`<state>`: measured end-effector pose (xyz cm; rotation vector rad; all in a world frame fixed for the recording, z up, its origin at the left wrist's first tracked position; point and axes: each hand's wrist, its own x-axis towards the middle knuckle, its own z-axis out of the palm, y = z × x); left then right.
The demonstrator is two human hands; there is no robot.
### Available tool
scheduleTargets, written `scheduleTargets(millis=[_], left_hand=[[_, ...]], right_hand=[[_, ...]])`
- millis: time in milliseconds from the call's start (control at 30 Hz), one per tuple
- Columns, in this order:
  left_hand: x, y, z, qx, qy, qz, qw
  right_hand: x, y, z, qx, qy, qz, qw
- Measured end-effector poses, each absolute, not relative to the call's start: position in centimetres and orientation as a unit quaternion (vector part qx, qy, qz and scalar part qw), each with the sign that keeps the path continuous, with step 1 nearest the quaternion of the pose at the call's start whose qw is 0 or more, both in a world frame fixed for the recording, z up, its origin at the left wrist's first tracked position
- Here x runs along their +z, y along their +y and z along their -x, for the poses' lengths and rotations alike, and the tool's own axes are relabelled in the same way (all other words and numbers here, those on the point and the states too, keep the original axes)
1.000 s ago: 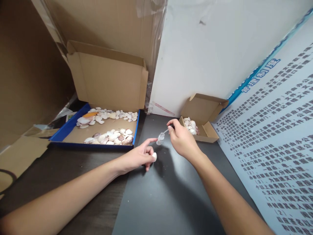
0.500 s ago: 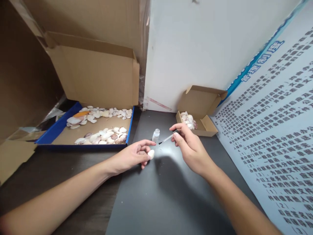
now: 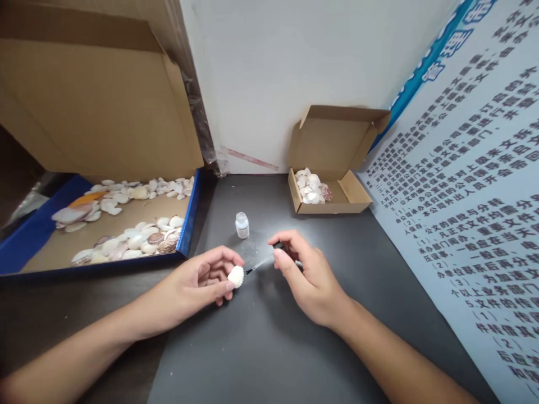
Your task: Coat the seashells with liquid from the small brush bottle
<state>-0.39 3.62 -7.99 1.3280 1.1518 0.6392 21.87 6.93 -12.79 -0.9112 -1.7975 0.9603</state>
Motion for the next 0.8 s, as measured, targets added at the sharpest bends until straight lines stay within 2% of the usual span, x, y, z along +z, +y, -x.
scheduleTargets(millis=[333, 600, 800], left_hand=[[-7.9, 3.5, 0.7, 0.259, 0.497, -0.597, 0.574], [-8.0, 3.4, 0.4, 0.262, 0.500, -0.623, 0.542], [-8.1, 3.2, 0.3, 0.261, 0.497, -0.641, 0.524]], right_hand=[[-12.4, 5.9, -21.7, 0.355, -0.755, 0.352, 0.424], [-12.3, 5.7, -21.5, 0.349, -0.750, 0.344, 0.444], [-12.3, 5.1, -21.4, 0.299, -0.763, 0.348, 0.455]])
